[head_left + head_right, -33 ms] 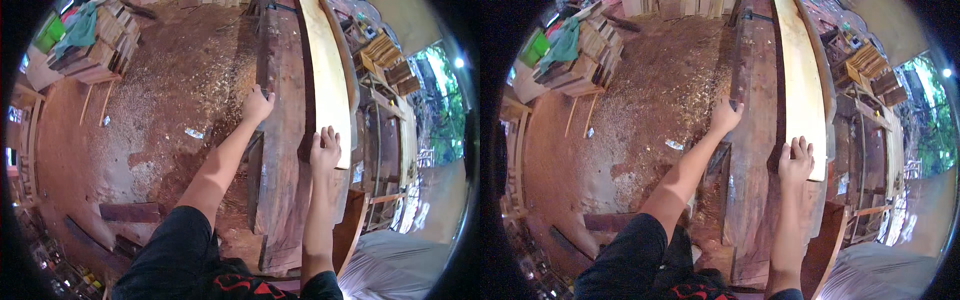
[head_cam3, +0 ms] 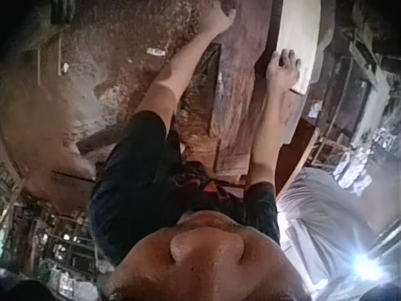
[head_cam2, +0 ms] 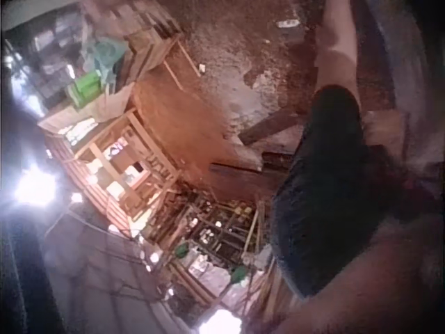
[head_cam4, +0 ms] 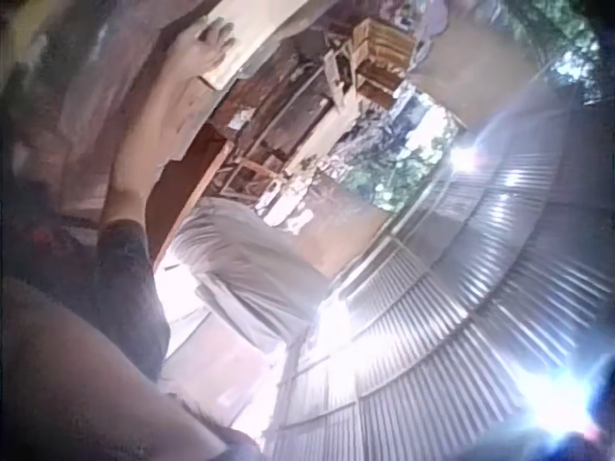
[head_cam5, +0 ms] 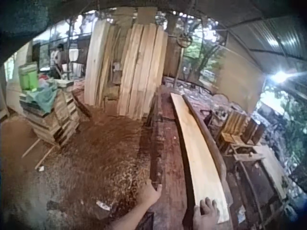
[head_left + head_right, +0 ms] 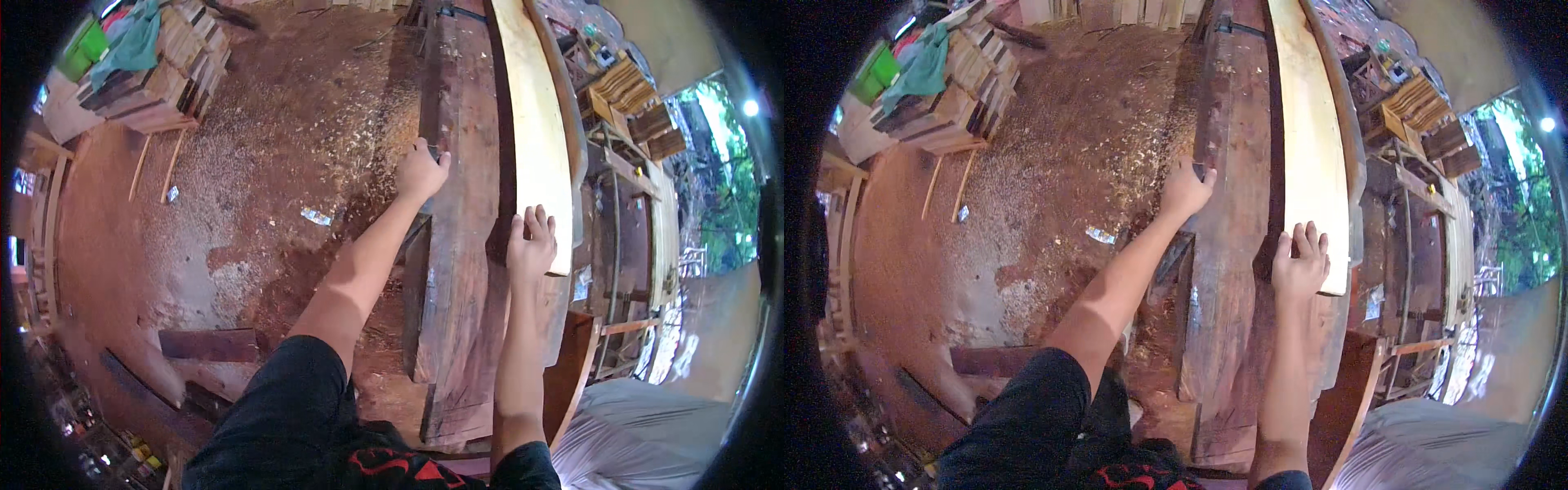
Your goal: The person planes wooden boards by pushing them across a jointer machine by hand, flipping them over, and repeatedly running different sides along the planer bed.
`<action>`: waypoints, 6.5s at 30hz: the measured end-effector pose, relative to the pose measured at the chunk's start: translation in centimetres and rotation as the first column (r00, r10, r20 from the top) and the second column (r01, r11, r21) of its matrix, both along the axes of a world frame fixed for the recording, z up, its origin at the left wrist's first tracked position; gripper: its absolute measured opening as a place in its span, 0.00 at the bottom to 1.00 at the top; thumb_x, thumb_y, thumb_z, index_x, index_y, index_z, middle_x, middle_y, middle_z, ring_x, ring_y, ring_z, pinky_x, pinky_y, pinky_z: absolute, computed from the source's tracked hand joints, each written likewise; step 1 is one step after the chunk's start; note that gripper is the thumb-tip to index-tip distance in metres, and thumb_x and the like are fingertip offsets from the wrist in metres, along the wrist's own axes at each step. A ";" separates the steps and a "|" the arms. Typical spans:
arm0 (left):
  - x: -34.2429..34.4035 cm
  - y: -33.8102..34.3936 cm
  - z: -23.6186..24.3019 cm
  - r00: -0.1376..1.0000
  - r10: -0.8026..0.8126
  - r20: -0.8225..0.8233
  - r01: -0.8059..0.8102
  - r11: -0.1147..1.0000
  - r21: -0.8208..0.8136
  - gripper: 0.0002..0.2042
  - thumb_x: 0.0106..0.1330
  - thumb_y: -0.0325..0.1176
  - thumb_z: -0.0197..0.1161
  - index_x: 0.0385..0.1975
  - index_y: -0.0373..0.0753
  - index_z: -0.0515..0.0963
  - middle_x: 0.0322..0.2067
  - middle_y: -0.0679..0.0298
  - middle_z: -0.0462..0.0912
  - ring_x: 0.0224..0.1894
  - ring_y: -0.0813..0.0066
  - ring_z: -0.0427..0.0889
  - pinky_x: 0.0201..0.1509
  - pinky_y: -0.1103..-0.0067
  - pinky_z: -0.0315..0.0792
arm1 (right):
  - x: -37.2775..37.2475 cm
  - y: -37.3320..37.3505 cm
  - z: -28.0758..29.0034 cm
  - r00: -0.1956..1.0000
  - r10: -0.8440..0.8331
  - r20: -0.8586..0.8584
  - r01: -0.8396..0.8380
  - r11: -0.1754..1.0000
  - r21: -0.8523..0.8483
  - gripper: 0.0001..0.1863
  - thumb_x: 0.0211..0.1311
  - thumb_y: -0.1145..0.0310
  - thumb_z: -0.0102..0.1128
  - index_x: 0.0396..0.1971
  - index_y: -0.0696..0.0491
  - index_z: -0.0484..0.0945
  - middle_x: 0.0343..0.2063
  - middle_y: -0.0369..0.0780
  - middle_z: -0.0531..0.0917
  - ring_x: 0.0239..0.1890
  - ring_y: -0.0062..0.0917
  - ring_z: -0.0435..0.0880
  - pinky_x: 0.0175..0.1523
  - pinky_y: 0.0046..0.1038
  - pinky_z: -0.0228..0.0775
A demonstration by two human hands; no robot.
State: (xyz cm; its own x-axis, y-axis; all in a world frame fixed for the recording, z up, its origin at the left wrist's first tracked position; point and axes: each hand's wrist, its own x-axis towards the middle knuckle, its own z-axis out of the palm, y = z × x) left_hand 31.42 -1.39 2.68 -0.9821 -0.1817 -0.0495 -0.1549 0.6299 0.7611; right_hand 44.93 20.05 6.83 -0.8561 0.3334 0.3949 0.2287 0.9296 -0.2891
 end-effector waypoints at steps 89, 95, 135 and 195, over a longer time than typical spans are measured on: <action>-1.4 -2.0 -2.4 0.987 -0.143 -0.068 0.158 0.918 0.365 0.21 0.62 0.38 0.70 0.46 0.29 0.70 0.40 0.43 0.77 0.45 0.42 0.78 0.51 0.58 0.72 | -45.1 2.4 -1.1 0.977 -0.214 0.001 0.209 0.953 -0.221 0.25 0.55 0.51 0.61 0.53 0.39 0.87 0.56 0.37 0.86 0.58 0.36 0.84 0.65 0.36 0.71; -1.3 -2.4 -1.8 0.977 -0.204 0.065 0.179 0.945 0.272 0.24 0.62 0.41 0.70 0.47 0.29 0.70 0.43 0.43 0.75 0.47 0.42 0.77 0.51 0.57 0.72 | -47.8 1.5 -2.1 0.984 -0.151 -0.090 0.127 0.965 -0.230 0.26 0.54 0.54 0.59 0.50 0.51 0.87 0.52 0.45 0.86 0.56 0.42 0.84 0.62 0.38 0.72; -41.8 2.6 -2.4 0.929 -0.140 0.342 0.099 0.986 0.136 0.36 0.77 0.60 0.40 0.56 0.27 0.76 0.42 0.35 0.84 0.48 0.33 0.82 0.55 0.52 0.73 | -72.6 2.9 -0.9 0.974 -0.209 -0.090 0.204 0.977 -0.064 0.20 0.59 0.56 0.51 0.43 0.44 0.90 0.53 0.36 0.84 0.66 0.35 0.74 0.71 0.42 0.61; -69.1 -30.6 6.3 0.826 -0.260 0.500 0.327 0.944 -0.049 0.47 0.68 0.72 0.49 0.39 0.17 0.81 0.41 0.25 0.81 0.54 0.32 0.80 0.59 0.55 0.73 | -73.5 -35.4 13.1 0.822 0.460 0.335 -0.357 0.875 -0.327 0.17 0.56 0.55 0.64 0.39 0.50 0.81 0.45 0.48 0.84 0.53 0.48 0.82 0.56 0.47 0.76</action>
State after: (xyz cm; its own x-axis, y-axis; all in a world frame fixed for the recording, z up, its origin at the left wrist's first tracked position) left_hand -37.64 -32.01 8.94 -0.8477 0.0737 -0.5253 -0.2718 0.7900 0.5495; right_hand -28.61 -15.37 19.93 -0.9979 -0.0436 -0.0473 -0.0154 0.8756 -0.4827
